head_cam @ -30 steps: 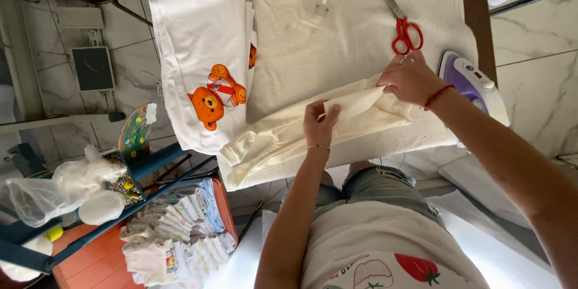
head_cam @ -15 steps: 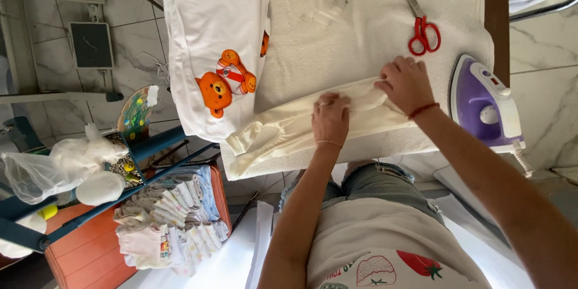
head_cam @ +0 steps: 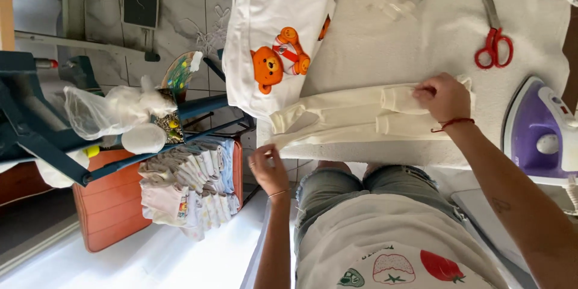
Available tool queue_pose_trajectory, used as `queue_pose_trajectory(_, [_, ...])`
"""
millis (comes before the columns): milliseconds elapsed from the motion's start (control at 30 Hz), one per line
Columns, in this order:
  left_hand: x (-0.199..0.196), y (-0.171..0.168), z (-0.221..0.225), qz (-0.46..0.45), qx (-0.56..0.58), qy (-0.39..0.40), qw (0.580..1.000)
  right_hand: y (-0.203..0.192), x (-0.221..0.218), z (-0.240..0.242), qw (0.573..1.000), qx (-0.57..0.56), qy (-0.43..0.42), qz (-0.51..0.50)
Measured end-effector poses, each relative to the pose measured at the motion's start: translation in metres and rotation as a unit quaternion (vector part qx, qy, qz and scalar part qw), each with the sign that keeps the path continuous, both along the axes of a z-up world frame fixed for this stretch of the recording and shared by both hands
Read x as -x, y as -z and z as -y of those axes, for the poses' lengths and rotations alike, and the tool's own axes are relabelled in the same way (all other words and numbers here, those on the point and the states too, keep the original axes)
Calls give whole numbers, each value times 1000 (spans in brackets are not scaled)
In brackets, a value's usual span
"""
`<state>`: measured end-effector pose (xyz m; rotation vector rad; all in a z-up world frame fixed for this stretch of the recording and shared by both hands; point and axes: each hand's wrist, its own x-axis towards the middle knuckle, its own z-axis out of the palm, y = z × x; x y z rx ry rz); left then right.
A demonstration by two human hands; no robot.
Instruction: Ironing and folding baby clothes on a padded workspace
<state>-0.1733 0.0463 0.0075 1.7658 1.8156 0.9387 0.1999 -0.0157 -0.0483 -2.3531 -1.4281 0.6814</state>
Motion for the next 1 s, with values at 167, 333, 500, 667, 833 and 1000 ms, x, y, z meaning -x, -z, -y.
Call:
queue_pose_trajectory(167, [27,0,-5,65,171,-181,966,-31,4,-13,987,5,109,-115])
queue_pose_trajectory(333, [42,31,2,298,196,-156,921,-59,65,-47,986,-164,1,-37])
queue_pose_trajectory(500, [47,41,3,226,262,-79,935,-108,188,-120,928,-238,-205,-203])
queue_pose_trajectory(667, [48,72,0,90,367,-127,917,-62,238,-142,912,-139,-384,37])
queue_pose_trajectory(833, [-2,0,7,107,275,-67,953,-115,183,-127,894,-199,-317,-248])
queue_pose_trajectory(1000, [-89,-50,22,211,133,138,959,-101,95,-67,896,-180,-176,-365])
